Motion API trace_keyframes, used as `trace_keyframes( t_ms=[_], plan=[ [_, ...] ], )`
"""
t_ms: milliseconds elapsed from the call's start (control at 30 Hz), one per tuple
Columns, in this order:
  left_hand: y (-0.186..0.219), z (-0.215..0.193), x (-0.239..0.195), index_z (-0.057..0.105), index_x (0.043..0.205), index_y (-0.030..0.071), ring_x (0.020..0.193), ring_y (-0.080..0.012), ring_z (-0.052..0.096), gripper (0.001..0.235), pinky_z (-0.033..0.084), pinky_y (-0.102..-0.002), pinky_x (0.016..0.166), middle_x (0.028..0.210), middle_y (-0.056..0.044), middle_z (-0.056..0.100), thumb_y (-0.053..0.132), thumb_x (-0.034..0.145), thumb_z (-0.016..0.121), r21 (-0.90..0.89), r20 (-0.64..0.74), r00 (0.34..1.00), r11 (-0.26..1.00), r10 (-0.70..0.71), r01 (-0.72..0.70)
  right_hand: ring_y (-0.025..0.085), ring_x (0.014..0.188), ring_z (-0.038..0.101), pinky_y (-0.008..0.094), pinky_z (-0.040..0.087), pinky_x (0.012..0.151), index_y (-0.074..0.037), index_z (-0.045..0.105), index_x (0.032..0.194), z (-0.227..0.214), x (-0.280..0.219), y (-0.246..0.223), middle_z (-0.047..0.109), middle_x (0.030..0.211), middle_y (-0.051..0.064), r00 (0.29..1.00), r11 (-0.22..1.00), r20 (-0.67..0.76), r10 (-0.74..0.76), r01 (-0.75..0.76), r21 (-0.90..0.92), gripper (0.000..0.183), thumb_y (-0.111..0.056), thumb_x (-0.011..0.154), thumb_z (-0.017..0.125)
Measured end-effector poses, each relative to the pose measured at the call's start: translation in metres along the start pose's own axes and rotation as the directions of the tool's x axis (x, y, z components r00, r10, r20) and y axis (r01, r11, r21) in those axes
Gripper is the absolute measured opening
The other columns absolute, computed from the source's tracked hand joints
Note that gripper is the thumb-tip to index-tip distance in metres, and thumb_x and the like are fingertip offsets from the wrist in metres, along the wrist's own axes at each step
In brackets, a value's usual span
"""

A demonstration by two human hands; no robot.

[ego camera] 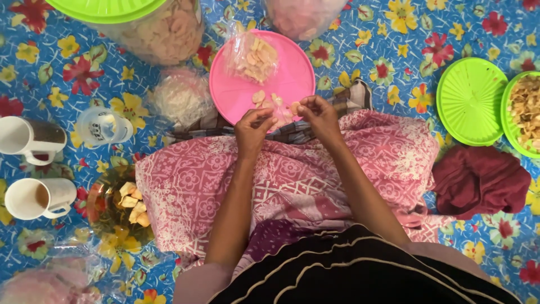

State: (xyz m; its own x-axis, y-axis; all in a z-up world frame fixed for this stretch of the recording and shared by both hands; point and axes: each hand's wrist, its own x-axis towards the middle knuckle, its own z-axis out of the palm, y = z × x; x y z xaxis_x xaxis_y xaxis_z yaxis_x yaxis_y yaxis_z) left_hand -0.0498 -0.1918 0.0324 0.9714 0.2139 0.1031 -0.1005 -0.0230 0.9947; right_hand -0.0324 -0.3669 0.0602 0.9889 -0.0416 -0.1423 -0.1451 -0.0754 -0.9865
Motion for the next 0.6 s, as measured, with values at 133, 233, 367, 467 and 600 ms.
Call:
trace_keyframes(
  t_ms=[133,233,367,467,600],
  plan=[
    [0.002,0.001,-0.004,0.074,0.089,0.014,0.075,-0.0124,0.065,0.028,0.052,-0.022,0.067,0.076,-0.002,0.067,0.011,0.063,0.084,-0.025,0.038,0.997,0.998,0.067,-0.066,0.012,0.070,0.065,0.020,0.052,0.059,-0.005,0.062,0.096,-0.003,-0.010,-0.008,0.063,0.076,0.005,0.999,0.999,0.020,-0.034,0.033,0.016,0.017,-0.011,0.082,0.070],
    [0.007,-0.001,-0.006,0.074,0.088,0.014,0.076,-0.0122,0.065,0.027,0.051,-0.022,0.069,0.077,-0.002,0.067,0.011,0.063,0.084,-0.014,0.066,0.991,0.994,0.113,-0.113,0.011,0.070,0.064,0.020,0.052,0.059,-0.003,0.063,0.096,-0.006,-0.015,-0.005,0.063,0.076,0.005,0.998,0.998,0.025,-0.066,0.066,-0.023,0.020,-0.011,0.079,0.073],
    [0.007,-0.001,-0.009,0.074,0.089,0.013,0.078,-0.0159,0.065,0.028,0.050,-0.025,0.071,0.078,-0.003,0.067,0.008,0.063,0.083,0.006,0.111,0.980,0.986,0.167,-0.168,0.008,0.065,0.063,0.017,0.050,0.056,-0.006,0.064,0.095,-0.002,-0.022,-0.007,0.062,0.072,0.002,0.998,1.000,0.051,-0.025,0.025,-0.006,0.019,-0.006,0.077,0.073],
    [0.008,0.000,-0.012,0.074,0.090,0.015,0.078,-0.0151,0.064,0.030,0.050,-0.025,0.072,0.079,-0.002,0.068,0.009,0.062,0.083,0.023,0.137,0.973,0.982,0.184,-0.189,0.007,0.062,0.060,0.016,0.049,0.054,-0.006,0.066,0.094,0.000,-0.029,-0.014,0.063,0.069,0.003,0.996,0.999,0.077,-0.037,0.039,-0.030,0.018,-0.004,0.078,0.071],
    [0.011,0.001,-0.014,0.074,0.090,0.016,0.078,-0.0136,0.064,0.029,0.050,-0.024,0.073,0.080,0.000,0.068,0.012,0.063,0.084,0.023,0.163,0.970,0.982,0.179,-0.185,0.005,0.063,0.055,0.017,0.046,0.053,-0.007,0.067,0.093,-0.002,-0.037,-0.018,0.062,0.068,0.001,0.993,0.997,0.112,-0.038,0.046,-0.070,0.009,-0.010,0.086,0.063]
  ],
)
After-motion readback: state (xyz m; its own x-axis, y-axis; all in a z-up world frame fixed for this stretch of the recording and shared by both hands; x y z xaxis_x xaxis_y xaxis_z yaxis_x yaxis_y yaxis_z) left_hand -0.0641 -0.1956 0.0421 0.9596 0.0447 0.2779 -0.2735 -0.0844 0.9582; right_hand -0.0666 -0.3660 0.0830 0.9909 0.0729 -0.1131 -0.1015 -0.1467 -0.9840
